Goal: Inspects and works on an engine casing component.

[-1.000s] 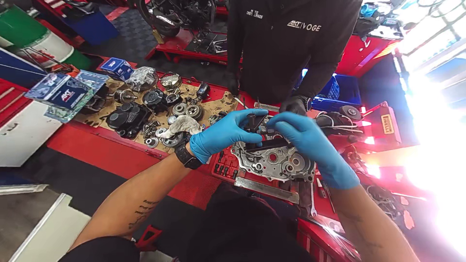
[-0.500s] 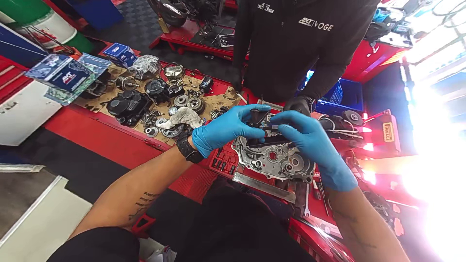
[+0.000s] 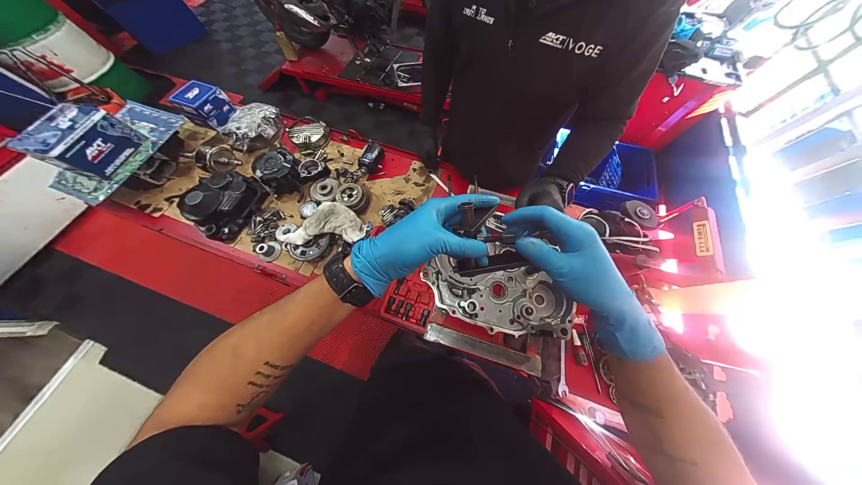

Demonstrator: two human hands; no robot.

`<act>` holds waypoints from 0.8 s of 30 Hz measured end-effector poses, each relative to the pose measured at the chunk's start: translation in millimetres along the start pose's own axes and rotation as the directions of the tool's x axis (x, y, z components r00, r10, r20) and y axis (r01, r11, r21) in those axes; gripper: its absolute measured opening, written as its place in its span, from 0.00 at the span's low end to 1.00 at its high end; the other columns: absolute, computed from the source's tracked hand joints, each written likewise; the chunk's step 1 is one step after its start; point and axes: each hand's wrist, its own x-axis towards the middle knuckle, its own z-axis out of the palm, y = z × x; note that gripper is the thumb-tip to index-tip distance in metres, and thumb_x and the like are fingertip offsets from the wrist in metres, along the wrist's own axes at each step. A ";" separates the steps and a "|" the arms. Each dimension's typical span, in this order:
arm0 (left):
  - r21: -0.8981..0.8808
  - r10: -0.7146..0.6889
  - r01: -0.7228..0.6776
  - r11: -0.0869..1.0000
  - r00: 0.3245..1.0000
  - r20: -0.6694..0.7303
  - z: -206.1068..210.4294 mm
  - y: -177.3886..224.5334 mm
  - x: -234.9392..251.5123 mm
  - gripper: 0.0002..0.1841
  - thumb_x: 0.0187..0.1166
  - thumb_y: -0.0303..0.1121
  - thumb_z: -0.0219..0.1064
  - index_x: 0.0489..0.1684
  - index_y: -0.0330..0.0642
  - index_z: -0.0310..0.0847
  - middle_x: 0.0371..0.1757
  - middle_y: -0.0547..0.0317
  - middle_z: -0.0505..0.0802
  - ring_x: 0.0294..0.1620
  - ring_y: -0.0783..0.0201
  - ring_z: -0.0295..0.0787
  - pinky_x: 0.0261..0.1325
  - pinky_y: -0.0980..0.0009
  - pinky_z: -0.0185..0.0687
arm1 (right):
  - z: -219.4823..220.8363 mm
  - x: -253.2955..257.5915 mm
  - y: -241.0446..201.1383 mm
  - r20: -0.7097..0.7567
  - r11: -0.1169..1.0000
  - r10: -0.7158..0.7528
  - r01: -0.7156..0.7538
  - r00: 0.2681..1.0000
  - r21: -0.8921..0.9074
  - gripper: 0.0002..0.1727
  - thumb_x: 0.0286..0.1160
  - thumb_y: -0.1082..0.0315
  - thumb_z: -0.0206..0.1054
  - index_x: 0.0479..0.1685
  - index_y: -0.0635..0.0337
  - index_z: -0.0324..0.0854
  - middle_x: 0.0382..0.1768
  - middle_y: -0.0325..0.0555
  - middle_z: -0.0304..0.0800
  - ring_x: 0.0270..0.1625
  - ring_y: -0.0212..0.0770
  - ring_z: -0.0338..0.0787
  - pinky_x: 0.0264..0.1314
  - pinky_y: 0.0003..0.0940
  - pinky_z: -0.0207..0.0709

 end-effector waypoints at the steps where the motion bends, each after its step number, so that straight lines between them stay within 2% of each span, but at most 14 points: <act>1: -0.011 0.007 -0.007 1.000 1.000 0.001 0.8 -1.9 0.0 0.34 0.71 0.20 0.72 0.83 0.41 0.71 0.55 0.48 0.90 0.47 0.59 0.93 0.54 0.65 0.93 | 1.3 -0.5 2.1 -0.001 0.997 0.013 -0.013 1.000 -0.074 0.17 0.87 0.55 0.62 0.53 0.58 0.89 0.46 0.36 0.93 0.51 0.25 0.89 0.59 0.25 0.82; 2: -0.020 0.018 -0.018 1.000 1.000 -0.001 1.2 -3.4 -0.2 0.34 0.72 0.20 0.72 0.83 0.41 0.71 0.57 0.47 0.90 0.48 0.59 0.92 0.54 0.65 0.93 | 2.6 -0.7 2.5 0.008 0.996 0.006 -0.006 1.000 -0.092 0.16 0.87 0.57 0.62 0.51 0.58 0.90 0.45 0.37 0.93 0.50 0.25 0.88 0.58 0.25 0.81; 5: -0.062 0.057 -0.057 0.996 0.998 -0.001 1.8 -9.8 -3.3 0.35 0.71 0.20 0.71 0.84 0.38 0.69 0.59 0.48 0.89 0.49 0.59 0.92 0.54 0.65 0.92 | -1.8 -1.1 -5.3 0.068 0.997 -0.043 0.038 0.997 0.072 0.15 0.79 0.73 0.65 0.61 0.66 0.83 0.57 0.46 0.90 0.61 0.36 0.89 0.69 0.34 0.84; 7: -0.098 0.091 -0.091 0.991 0.996 -0.004 3.8 -13.7 -5.6 0.35 0.71 0.20 0.71 0.84 0.36 0.68 0.55 0.49 0.90 0.46 0.59 0.92 0.53 0.64 0.93 | -3.6 -1.5 -7.3 0.046 1.000 -0.009 0.008 0.999 0.025 0.17 0.82 0.65 0.65 0.63 0.65 0.83 0.54 0.43 0.92 0.57 0.32 0.90 0.64 0.31 0.85; 9: -0.126 0.125 -0.124 0.984 0.992 -0.001 6.5 -16.4 -6.8 0.35 0.71 0.20 0.71 0.84 0.35 0.67 0.56 0.50 0.89 0.48 0.60 0.92 0.54 0.64 0.93 | 0.2 -3.7 -6.0 0.014 0.995 0.007 -0.006 1.000 -0.103 0.17 0.87 0.56 0.62 0.53 0.59 0.89 0.45 0.37 0.93 0.49 0.25 0.89 0.56 0.25 0.83; 10: -0.136 0.141 -0.139 0.981 0.990 0.003 7.6 -17.3 -7.3 0.35 0.71 0.19 0.70 0.84 0.35 0.67 0.57 0.50 0.89 0.49 0.61 0.91 0.54 0.64 0.92 | 2.3 -4.8 -6.9 0.010 0.993 -0.007 0.008 1.000 -0.120 0.15 0.87 0.58 0.63 0.49 0.59 0.90 0.44 0.37 0.93 0.49 0.24 0.89 0.56 0.23 0.83; 12: -0.148 0.163 -0.159 0.976 0.987 0.014 8.7 -19.8 -9.2 0.36 0.70 0.18 0.71 0.84 0.35 0.67 0.60 0.51 0.88 0.52 0.62 0.90 0.57 0.65 0.90 | 2.1 -6.3 -10.7 0.046 0.996 -0.059 0.061 0.997 -0.057 0.10 0.81 0.69 0.66 0.53 0.62 0.88 0.51 0.41 0.92 0.57 0.30 0.90 0.65 0.28 0.84; 14: -0.166 0.168 -0.160 0.973 0.985 0.035 9.8 -21.2 -11.2 0.36 0.70 0.17 0.70 0.84 0.35 0.67 0.62 0.47 0.88 0.53 0.58 0.91 0.56 0.62 0.92 | -0.7 -6.1 -15.2 0.086 0.997 -0.071 0.069 0.994 0.025 0.14 0.77 0.74 0.68 0.60 0.65 0.85 0.57 0.46 0.91 0.64 0.37 0.88 0.72 0.36 0.83; 16: -0.154 0.172 -0.163 0.974 0.984 0.042 10.4 -19.7 -13.3 0.36 0.69 0.18 0.71 0.84 0.36 0.67 0.62 0.48 0.88 0.53 0.59 0.91 0.56 0.63 0.92 | -0.4 -5.6 -17.8 0.055 0.997 -0.016 0.019 0.998 -0.069 0.18 0.80 0.60 0.69 0.60 0.63 0.85 0.52 0.41 0.93 0.58 0.31 0.90 0.65 0.31 0.85; 18: -0.153 0.179 -0.170 0.974 0.983 0.045 9.2 -19.0 -14.0 0.37 0.69 0.18 0.71 0.84 0.35 0.67 0.59 0.49 0.88 0.50 0.58 0.92 0.54 0.62 0.93 | 4.3 -6.4 -16.9 -0.008 0.978 -0.021 0.019 1.000 -0.207 0.20 0.86 0.51 0.62 0.48 0.59 0.90 0.43 0.36 0.93 0.48 0.23 0.89 0.56 0.23 0.82; 19: -0.152 0.182 -0.174 0.973 0.982 0.043 7.8 -19.2 -14.2 0.36 0.69 0.18 0.71 0.84 0.35 0.67 0.57 0.49 0.89 0.49 0.59 0.92 0.53 0.62 0.93 | 6.3 -6.6 -17.9 -0.018 0.976 -0.043 0.038 0.999 -0.216 0.17 0.87 0.55 0.62 0.44 0.58 0.90 0.41 0.35 0.93 0.48 0.22 0.88 0.56 0.22 0.82; 21: -0.150 0.179 -0.172 0.974 0.983 0.034 5.4 -20.3 -16.3 0.35 0.70 0.18 0.71 0.83 0.35 0.67 0.56 0.50 0.89 0.48 0.60 0.91 0.52 0.64 0.93 | 7.7 -6.2 -22.0 0.015 0.983 -0.072 0.073 0.997 -0.166 0.09 0.82 0.65 0.67 0.48 0.60 0.89 0.47 0.38 0.93 0.54 0.27 0.89 0.62 0.26 0.83; 23: -0.150 0.172 -0.167 0.974 0.985 0.021 4.2 -21.2 -20.2 0.36 0.69 0.17 0.71 0.83 0.36 0.69 0.59 0.49 0.89 0.50 0.61 0.92 0.54 0.66 0.92 | 7.5 -4.5 -24.7 0.069 0.994 -0.087 0.091 0.994 -0.061 0.10 0.75 0.74 0.69 0.53 0.62 0.87 0.53 0.42 0.91 0.61 0.34 0.88 0.69 0.32 0.83; 24: -0.157 0.176 -0.172 0.973 0.984 0.014 3.8 -21.6 -22.3 0.36 0.69 0.16 0.72 0.83 0.36 0.69 0.61 0.48 0.89 0.51 0.61 0.92 0.55 0.66 0.92 | 7.4 -3.0 -25.6 0.086 0.997 -0.079 0.080 0.993 -0.015 0.13 0.74 0.74 0.70 0.57 0.63 0.86 0.56 0.44 0.90 0.63 0.36 0.88 0.70 0.35 0.83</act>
